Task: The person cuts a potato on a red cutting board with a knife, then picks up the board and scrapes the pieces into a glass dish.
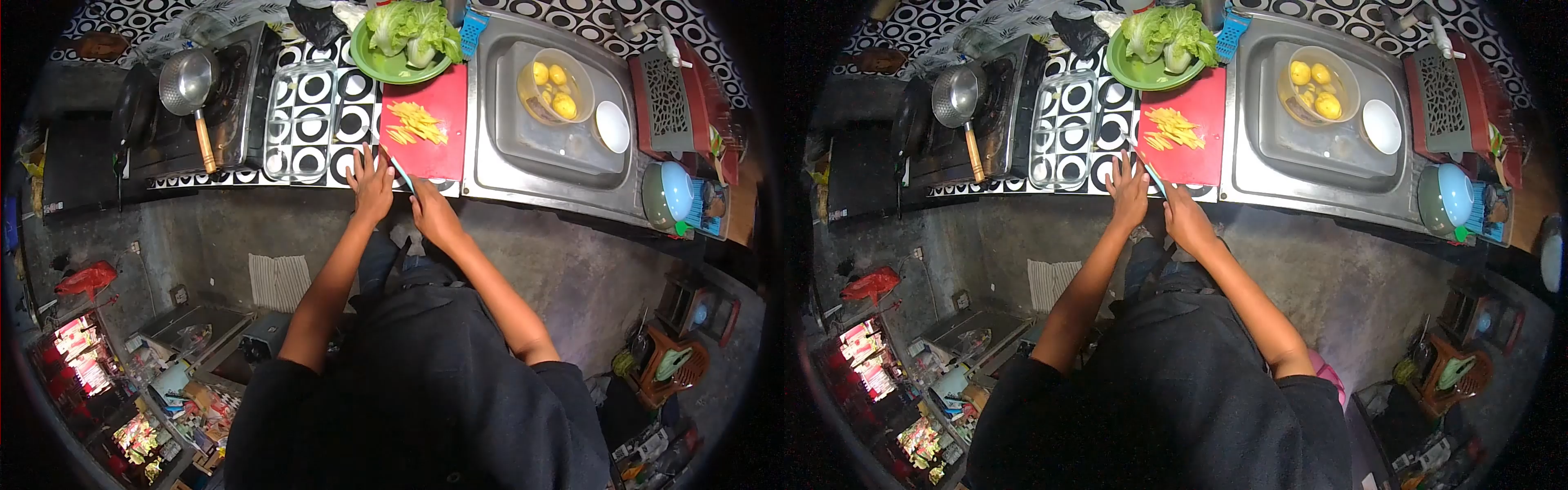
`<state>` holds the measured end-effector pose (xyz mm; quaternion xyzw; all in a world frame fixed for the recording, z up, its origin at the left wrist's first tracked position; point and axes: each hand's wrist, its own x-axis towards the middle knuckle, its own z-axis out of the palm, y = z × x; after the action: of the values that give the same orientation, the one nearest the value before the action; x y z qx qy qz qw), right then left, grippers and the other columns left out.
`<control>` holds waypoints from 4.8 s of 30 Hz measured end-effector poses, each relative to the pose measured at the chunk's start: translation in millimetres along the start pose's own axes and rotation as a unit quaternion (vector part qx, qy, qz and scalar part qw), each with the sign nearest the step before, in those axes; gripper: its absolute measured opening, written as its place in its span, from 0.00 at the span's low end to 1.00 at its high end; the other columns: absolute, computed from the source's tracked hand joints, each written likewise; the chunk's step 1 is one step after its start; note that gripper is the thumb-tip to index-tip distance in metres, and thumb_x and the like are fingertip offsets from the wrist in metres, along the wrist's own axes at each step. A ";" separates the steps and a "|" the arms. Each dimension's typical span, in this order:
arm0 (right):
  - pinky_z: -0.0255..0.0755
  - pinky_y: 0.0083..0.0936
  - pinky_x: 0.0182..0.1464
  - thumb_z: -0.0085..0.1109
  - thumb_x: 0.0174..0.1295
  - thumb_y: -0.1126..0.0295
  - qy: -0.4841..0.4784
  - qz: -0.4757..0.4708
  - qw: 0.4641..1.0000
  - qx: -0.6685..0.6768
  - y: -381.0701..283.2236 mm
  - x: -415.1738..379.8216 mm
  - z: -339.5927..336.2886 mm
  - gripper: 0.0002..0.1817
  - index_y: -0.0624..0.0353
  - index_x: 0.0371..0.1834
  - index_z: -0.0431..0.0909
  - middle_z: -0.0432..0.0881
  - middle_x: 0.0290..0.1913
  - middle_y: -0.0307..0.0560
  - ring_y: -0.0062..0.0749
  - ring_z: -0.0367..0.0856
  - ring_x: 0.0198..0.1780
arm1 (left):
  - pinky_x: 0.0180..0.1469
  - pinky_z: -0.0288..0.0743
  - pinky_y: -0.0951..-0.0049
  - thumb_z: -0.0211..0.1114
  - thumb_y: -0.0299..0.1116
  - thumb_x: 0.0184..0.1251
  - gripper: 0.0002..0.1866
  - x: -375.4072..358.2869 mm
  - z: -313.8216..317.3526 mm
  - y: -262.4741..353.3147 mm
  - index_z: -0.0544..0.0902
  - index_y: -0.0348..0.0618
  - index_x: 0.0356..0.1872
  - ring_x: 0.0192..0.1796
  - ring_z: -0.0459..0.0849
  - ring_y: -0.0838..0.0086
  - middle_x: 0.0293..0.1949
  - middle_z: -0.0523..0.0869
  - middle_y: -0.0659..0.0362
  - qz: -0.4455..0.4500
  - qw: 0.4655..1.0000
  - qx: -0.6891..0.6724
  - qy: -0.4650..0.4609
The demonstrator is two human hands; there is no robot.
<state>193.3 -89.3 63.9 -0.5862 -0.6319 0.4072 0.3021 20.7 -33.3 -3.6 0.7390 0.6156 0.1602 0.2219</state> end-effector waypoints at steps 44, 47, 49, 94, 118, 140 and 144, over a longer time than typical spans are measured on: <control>0.73 0.48 0.63 0.57 0.70 0.78 0.021 -0.011 1.000 0.010 11.7 0.2 -5.7 0.25 0.66 0.70 0.72 0.81 0.57 0.69 0.67 0.79 0.59 | 0.79 0.37 0.34 0.50 0.42 0.83 0.27 9.1 7.4 3.0 0.73 0.44 0.77 0.83 0.51 0.39 0.83 0.57 0.38 -0.013 0.998 -0.033 0.054; 0.74 0.48 0.62 0.57 0.70 0.78 0.015 -0.002 1.000 0.009 8.0 -0.2 -8.0 0.25 0.67 0.70 0.72 0.81 0.57 0.70 0.66 0.80 0.59 | 0.79 0.36 0.33 0.48 0.44 0.84 0.28 9.3 7.3 3.1 0.73 0.43 0.77 0.83 0.51 0.39 0.83 0.57 0.38 -0.013 0.998 -0.036 0.052; 0.74 0.47 0.62 0.57 0.70 0.78 0.017 -0.005 1.000 0.009 5.8 -0.6 -8.3 0.25 0.67 0.70 0.72 0.81 0.56 0.70 0.66 0.80 0.59 | 0.79 0.36 0.33 0.47 0.45 0.84 0.28 9.1 7.9 3.1 0.73 0.42 0.76 0.83 0.50 0.39 0.83 0.57 0.37 -0.013 0.998 -0.040 0.053; 0.73 0.49 0.51 0.58 0.70 0.79 0.035 -0.012 0.999 -0.006 0.7 -8.6 7.1 0.30 0.61 0.76 0.68 0.77 0.42 0.66 0.64 0.79 0.46 | 0.80 0.32 0.34 0.43 0.47 0.85 0.30 8.2 8.3 -5.1 0.70 0.42 0.79 0.85 0.45 0.39 0.85 0.50 0.40 -0.001 1.000 -0.020 0.004; 0.74 0.58 0.58 0.48 0.77 0.74 0.003 -0.021 0.999 -0.043 13.8 -4.6 15.4 0.26 0.73 0.74 0.61 0.76 0.62 0.78 0.74 0.78 0.60 | 0.80 0.32 0.35 0.42 0.50 0.86 0.30 11.1 7.1 -7.2 0.80 0.39 0.70 0.84 0.47 0.39 0.85 0.52 0.40 0.014 0.998 -0.054 0.039; 0.71 0.64 0.47 0.47 0.80 0.67 -0.080 0.096 0.989 -0.076 0.9 9.7 13.1 0.15 0.74 0.46 0.66 0.81 0.37 0.81 0.80 0.81 0.44 | 0.81 0.31 0.36 0.45 0.50 0.85 0.31 14.6 0.7 -12.2 0.87 0.31 0.57 0.85 0.47 0.41 0.85 0.53 0.42 0.022 0.996 -0.086 0.024; 0.71 0.64 0.47 0.47 0.80 0.67 -0.085 0.107 0.988 -0.075 -3.9 12.2 10.8 0.15 0.74 0.46 0.67 0.82 0.37 0.81 0.79 0.81 0.45 | 0.81 0.31 0.36 0.45 0.51 0.85 0.32 15.4 -4.9 -10.3 0.87 0.31 0.57 0.85 0.47 0.41 0.85 0.54 0.41 0.013 0.995 -0.096 0.008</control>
<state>180.5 -78.9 60.9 -0.6346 -0.6177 0.4369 0.1576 12.5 -16.0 -5.4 0.7208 0.5897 0.2270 0.2851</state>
